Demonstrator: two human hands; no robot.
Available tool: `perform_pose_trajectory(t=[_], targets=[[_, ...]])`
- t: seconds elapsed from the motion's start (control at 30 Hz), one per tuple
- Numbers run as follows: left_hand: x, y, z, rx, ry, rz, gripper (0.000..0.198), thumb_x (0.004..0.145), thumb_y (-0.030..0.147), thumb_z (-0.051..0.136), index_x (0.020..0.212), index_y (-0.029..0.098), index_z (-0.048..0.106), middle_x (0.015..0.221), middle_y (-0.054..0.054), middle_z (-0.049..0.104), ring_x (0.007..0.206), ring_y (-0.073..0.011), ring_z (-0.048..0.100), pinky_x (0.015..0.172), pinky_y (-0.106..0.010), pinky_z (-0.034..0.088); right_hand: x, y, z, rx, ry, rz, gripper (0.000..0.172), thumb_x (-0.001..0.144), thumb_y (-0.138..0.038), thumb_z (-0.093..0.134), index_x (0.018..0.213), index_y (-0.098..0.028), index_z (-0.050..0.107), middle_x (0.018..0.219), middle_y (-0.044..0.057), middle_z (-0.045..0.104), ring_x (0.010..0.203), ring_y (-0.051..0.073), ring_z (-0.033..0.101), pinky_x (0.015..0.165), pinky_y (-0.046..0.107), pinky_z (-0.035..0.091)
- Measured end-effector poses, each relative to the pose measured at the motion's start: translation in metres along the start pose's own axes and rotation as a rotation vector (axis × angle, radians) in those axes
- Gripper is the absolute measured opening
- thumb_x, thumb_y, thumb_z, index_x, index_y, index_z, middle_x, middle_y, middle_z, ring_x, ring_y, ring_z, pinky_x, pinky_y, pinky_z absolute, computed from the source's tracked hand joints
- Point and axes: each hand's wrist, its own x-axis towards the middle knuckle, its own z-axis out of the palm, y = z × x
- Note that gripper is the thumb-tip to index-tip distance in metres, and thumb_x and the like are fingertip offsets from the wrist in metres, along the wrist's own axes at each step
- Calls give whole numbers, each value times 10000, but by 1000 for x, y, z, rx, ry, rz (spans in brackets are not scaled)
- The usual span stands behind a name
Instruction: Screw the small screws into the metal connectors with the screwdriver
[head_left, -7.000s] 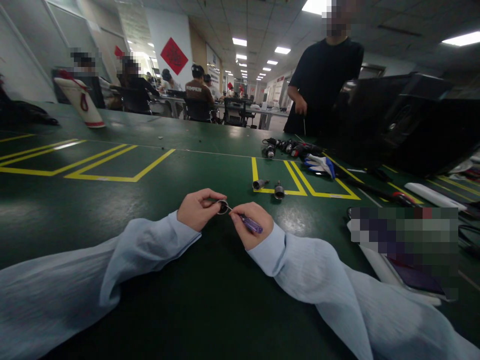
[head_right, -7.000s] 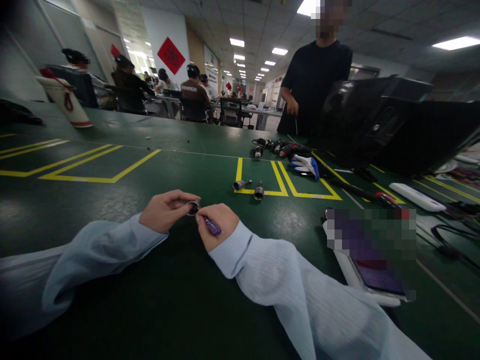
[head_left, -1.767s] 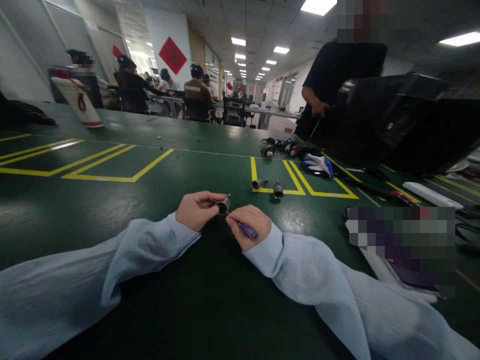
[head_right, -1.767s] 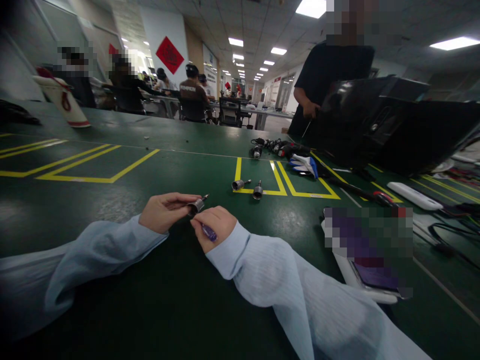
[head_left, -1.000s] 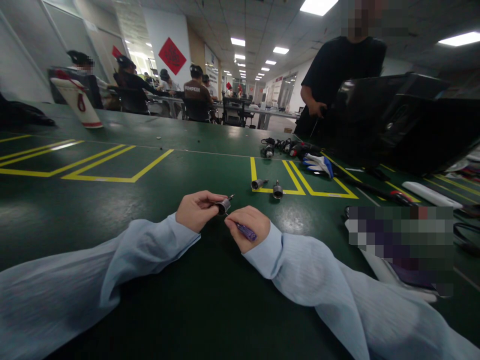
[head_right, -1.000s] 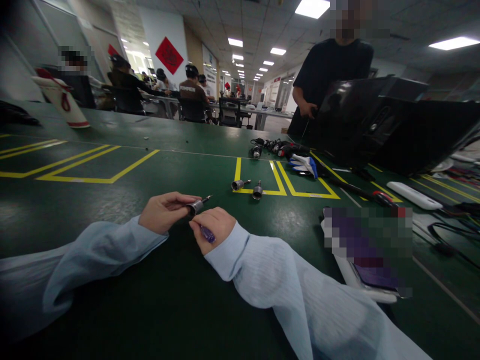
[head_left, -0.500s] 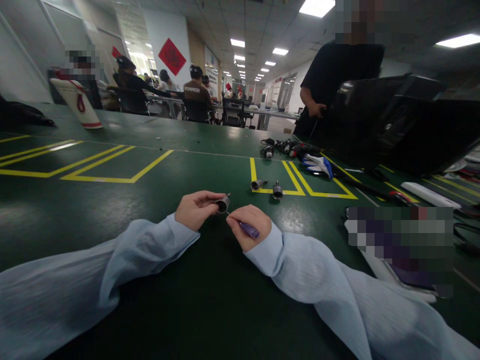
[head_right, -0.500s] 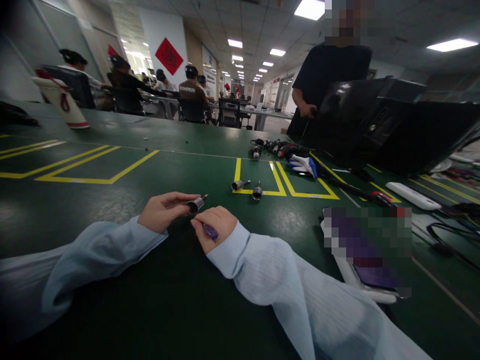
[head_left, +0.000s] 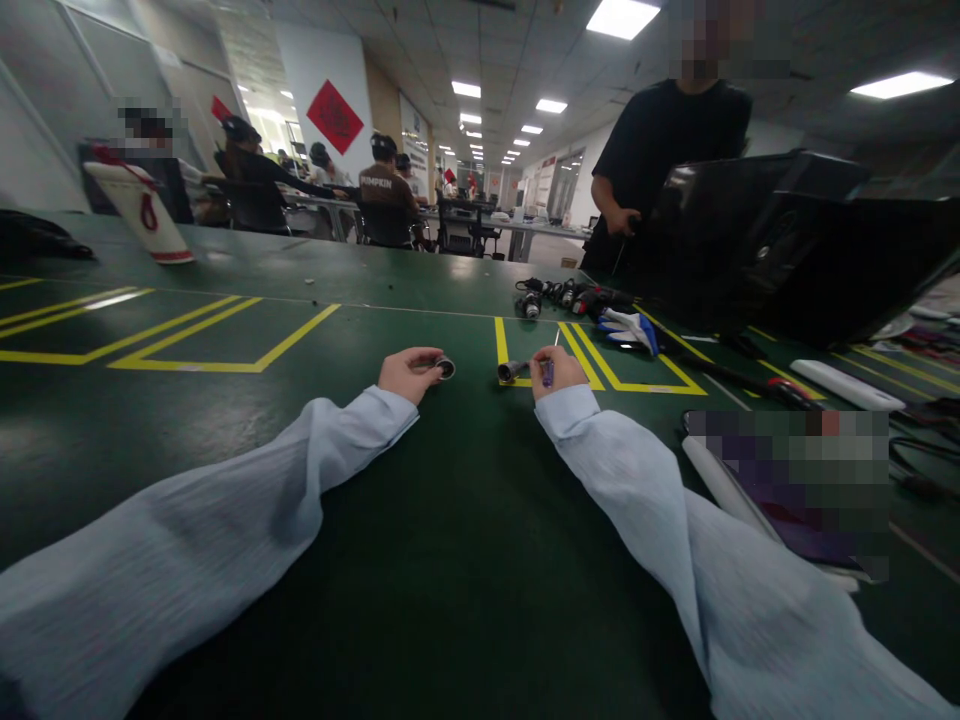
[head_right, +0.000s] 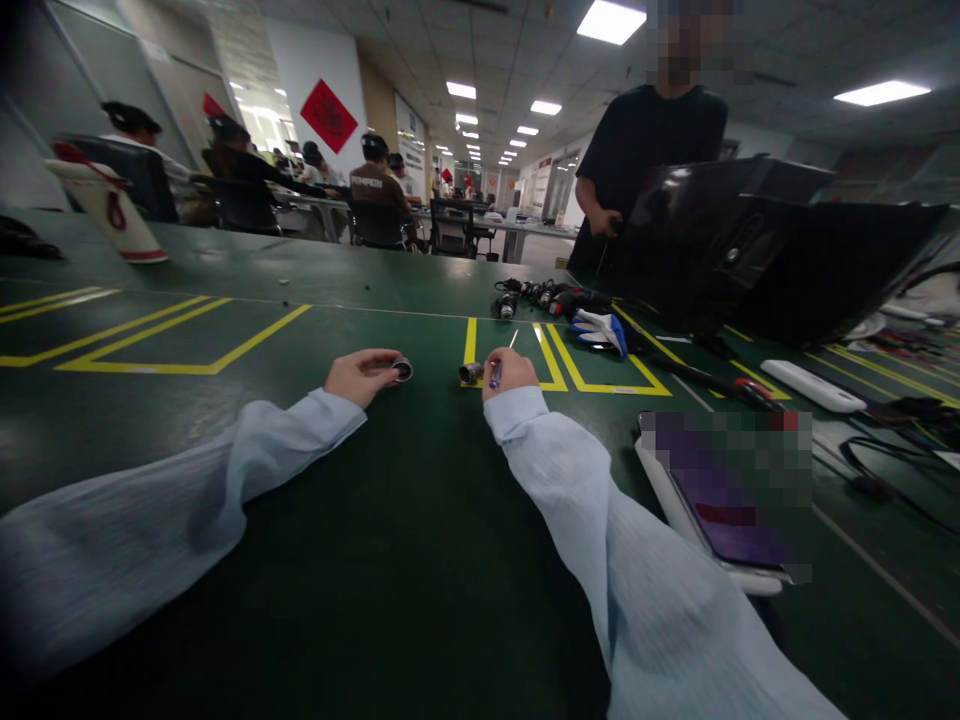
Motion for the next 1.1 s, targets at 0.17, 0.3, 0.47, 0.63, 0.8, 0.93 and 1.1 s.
perform_pose_trajectory(t=[0.17, 0.3, 0.47, 0.63, 0.8, 0.93, 1.1], targets=[[32, -8, 31, 61, -44, 102, 340, 573, 91, 612, 911, 63, 606, 914, -129, 647, 829, -208, 624, 774, -352, 509, 4, 11, 7, -69, -112, 180, 151, 709, -240, 490, 831, -167, 539, 833, 85, 612, 783, 229, 539, 727, 332, 409], [50, -11, 56, 104, -113, 162, 323, 577, 78, 611, 900, 74, 607, 879, -110, 656, 833, -190, 620, 798, -333, 492, 5, 10, 11, -112, -212, 203, 219, 661, -221, 551, 872, -170, 524, 902, 88, 606, 848, 241, 526, 769, 335, 394], [56, -9, 70, 171, -171, 223, 346, 575, 96, 628, 920, 102, 604, 892, -91, 649, 864, -197, 603, 806, -338, 480, 5, 11, 14, -133, -248, 242, 255, 617, -120, 578, 861, -159, 520, 880, 84, 610, 827, 218, 542, 796, 316, 385], [47, -5, 62, 234, -44, 232, 390, 658, 190, 577, 1039, 119, 540, 1112, -136, 527, 1016, -254, 510, 796, -386, 473, 3, 16, 12, -96, -236, 286, 237, 608, -117, 599, 831, -167, 535, 812, 62, 604, 807, 208, 546, 744, 306, 409], [12, 6, 37, 259, 5, 282, 356, 678, 239, 568, 1008, 109, 531, 1059, -127, 519, 949, -218, 529, 771, -349, 481, -8, 18, 9, 100, -91, 279, 191, 638, -269, 575, 802, -189, 516, 764, 34, 578, 743, 188, 538, 692, 316, 428], [-33, 20, 12, 340, -192, 656, 357, 709, 279, 564, 1023, 118, 511, 1038, -124, 534, 970, -207, 509, 785, -343, 469, -33, -5, 8, 463, 5, 204, 223, 616, -290, 597, 777, -185, 484, 779, 53, 584, 707, 178, 535, 686, 333, 430], [-78, 33, -11, 409, -492, 861, 443, 699, 288, 586, 1103, 149, 471, 1104, -122, 505, 1036, -211, 471, 876, -366, 411, -71, -49, -6, 900, -164, 184, 219, 635, -264, 603, 784, -190, 462, 786, 32, 580, 659, 138, 536, 649, 294, 448]])
